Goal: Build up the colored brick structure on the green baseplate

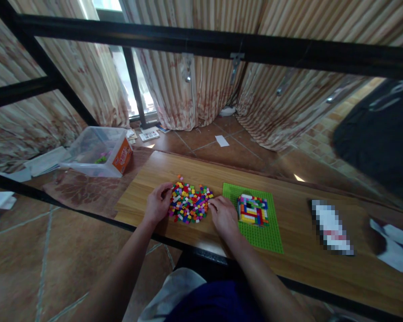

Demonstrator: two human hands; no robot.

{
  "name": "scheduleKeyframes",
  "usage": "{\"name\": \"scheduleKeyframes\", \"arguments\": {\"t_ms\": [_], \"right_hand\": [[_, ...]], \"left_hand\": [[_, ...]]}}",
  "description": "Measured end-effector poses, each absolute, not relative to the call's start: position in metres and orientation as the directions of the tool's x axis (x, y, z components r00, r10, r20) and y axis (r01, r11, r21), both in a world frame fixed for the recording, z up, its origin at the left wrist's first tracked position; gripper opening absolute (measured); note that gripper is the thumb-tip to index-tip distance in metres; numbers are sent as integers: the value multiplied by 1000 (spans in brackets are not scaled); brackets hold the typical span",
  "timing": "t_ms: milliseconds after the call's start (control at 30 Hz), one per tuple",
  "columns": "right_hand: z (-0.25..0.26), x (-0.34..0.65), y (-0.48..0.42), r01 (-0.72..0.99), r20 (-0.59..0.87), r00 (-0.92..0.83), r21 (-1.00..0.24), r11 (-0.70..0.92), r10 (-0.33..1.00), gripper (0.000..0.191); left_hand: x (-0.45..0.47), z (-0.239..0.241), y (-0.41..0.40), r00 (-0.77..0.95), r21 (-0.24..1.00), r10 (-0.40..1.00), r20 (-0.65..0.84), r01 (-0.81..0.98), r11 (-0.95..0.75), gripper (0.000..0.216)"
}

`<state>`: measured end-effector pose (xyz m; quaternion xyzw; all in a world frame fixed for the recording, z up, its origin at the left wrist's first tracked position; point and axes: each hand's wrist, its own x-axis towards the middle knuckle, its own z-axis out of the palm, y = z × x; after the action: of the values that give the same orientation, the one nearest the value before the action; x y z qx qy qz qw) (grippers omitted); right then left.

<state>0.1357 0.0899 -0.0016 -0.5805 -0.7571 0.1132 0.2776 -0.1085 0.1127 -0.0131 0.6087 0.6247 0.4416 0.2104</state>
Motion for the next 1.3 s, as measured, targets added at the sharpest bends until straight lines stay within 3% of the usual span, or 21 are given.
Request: {"name": "scheduleKeyframes", "arguments": {"t_ms": [300,667,967,1300], "right_hand": [[23,161,60,769,433,-80,-546,332,898,24],[12,260,66,875,574,118,-445,188,810,29],[7,268,73,883,527,123,-445,149,841,30],[15,267,79,830,479,201,-546,111,854,28]], "left_hand": [[-111,-13,114,-161,795,947,278,592,-133,29],[-110,-13,115,-172,802,945,279,583,-130,30],[-110,-12,113,-165,791,946,281,598,-130,30],[-108,-9,113,-173,801,948,268,586,-120,28]]}}
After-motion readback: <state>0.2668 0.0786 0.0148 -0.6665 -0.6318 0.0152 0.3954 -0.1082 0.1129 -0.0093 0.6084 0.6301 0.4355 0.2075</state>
